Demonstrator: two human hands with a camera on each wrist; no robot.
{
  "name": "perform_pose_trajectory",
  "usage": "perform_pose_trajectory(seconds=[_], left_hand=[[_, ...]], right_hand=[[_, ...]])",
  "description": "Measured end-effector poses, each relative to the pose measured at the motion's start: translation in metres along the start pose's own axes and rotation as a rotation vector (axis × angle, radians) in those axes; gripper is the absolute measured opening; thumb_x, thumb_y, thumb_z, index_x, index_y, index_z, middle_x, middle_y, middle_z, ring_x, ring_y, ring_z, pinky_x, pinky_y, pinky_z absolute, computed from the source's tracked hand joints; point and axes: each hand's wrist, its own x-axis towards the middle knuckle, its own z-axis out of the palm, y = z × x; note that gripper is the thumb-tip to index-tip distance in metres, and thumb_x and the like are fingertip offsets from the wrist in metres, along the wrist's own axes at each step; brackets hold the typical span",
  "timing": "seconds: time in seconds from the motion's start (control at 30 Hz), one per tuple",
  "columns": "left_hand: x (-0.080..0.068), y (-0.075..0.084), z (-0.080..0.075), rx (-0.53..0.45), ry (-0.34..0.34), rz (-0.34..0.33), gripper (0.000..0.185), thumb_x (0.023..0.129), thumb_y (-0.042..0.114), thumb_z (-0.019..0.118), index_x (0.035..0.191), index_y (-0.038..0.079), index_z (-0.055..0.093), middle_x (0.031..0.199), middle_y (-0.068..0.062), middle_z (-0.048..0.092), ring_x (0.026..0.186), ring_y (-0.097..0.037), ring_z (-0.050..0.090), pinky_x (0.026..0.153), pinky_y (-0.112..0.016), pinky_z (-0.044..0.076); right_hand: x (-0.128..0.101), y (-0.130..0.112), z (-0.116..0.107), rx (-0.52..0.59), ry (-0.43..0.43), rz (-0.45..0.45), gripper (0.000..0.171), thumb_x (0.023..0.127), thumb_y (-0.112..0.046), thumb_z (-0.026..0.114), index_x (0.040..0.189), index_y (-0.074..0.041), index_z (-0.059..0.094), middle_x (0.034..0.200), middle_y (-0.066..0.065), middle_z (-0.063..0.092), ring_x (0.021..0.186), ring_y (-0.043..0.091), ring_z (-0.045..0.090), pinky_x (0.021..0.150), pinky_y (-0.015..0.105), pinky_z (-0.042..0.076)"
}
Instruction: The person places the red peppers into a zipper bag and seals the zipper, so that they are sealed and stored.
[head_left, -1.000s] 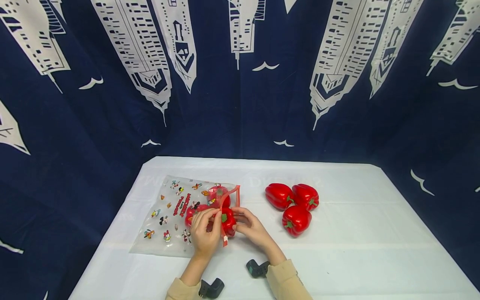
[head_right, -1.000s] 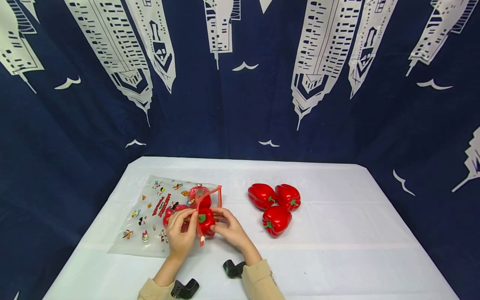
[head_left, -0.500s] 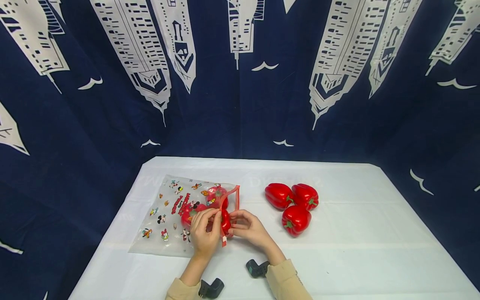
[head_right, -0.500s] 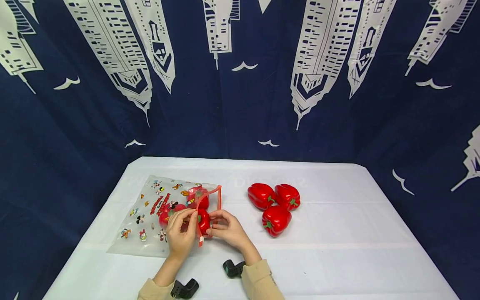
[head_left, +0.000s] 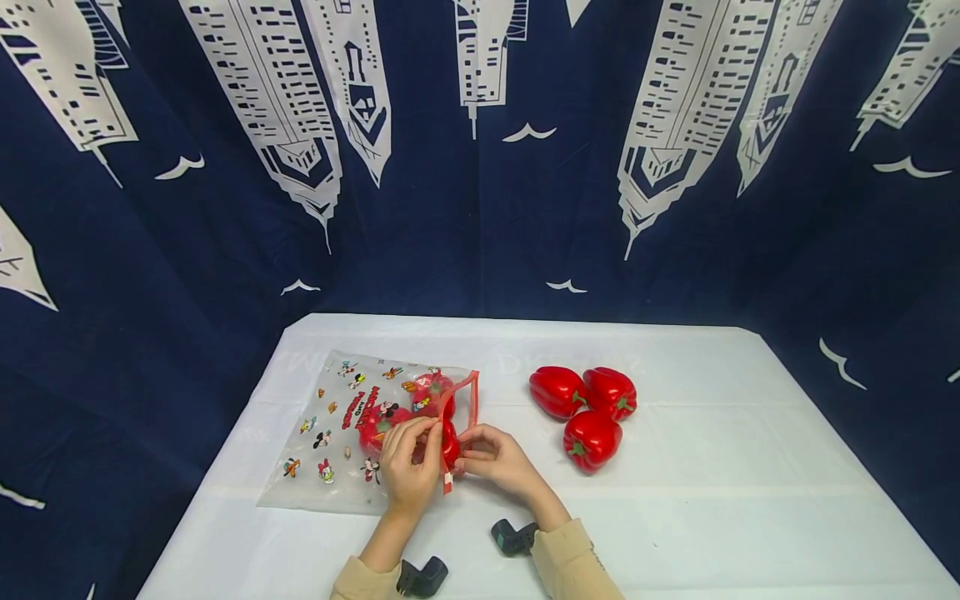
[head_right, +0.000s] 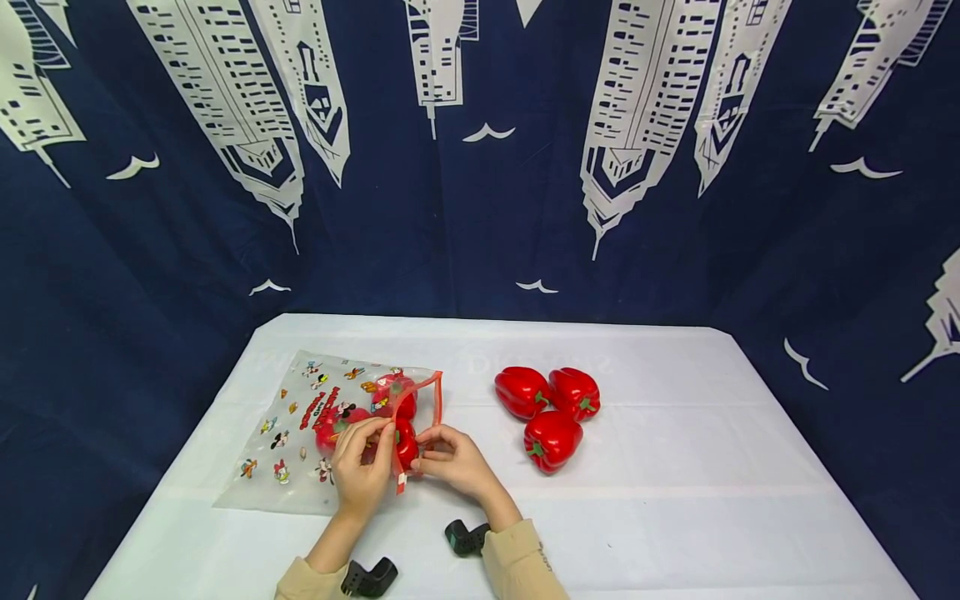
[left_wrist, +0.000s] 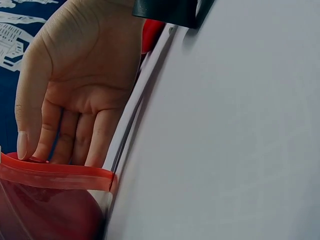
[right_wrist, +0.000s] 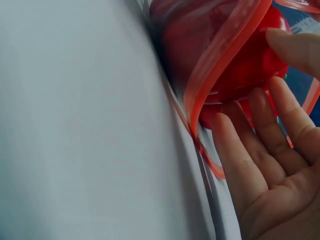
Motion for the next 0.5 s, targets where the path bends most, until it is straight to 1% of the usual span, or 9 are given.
perform_pose_trajectory(seconds=[0.1,0.3,0.37,0.5], left_hand=[[0.0,-0.001,0.0,-0.001,-0.003,-0.003,0.012,0.076,-0.001,0.072,0.088,0.0,0.069,0.085,-0.01,0.069,0.071,-0.024,0.061,0.07,-0.03,0.041],[-0.001,-0.001,0.0,0.002,0.001,-0.004,0.011,0.078,0.0,0.072,0.088,0.0,0.07,0.085,-0.01,0.069,0.071,-0.023,0.06,0.07,-0.03,0.04],[-0.001,-0.001,0.0,0.0,0.003,-0.002,0.011,0.077,0.0,0.072,0.088,0.0,0.07,0.085,-0.01,0.069,0.07,-0.023,0.06,0.07,-0.029,0.04],[-0.001,-0.002,0.001,-0.001,0.01,0.003,0.013,0.075,-0.002,0.072,0.088,0.0,0.07,0.084,-0.011,0.069,0.069,-0.023,0.06,0.069,-0.029,0.04]], right_hand=[[-0.002,-0.005,0.001,-0.002,0.004,0.011,0.03,0.083,0.006,0.063,0.11,0.013,0.054,0.11,0.027,0.057,0.107,0.043,0.056,0.09,0.036,0.047],[-0.001,-0.005,0.0,-0.014,-0.002,0.009,0.033,0.083,0.006,0.062,0.114,0.014,0.053,0.112,0.028,0.057,0.106,0.044,0.056,0.089,0.032,0.048],[0.0,-0.007,-0.002,-0.017,-0.001,0.0,0.034,0.083,0.007,0.062,0.115,0.015,0.051,0.113,0.031,0.056,0.107,0.046,0.055,0.09,0.035,0.047],[-0.001,-0.013,-0.01,-0.026,0.011,-0.032,0.036,0.084,0.007,0.062,0.116,0.016,0.049,0.115,0.036,0.052,0.108,0.05,0.052,0.093,0.046,0.043]])
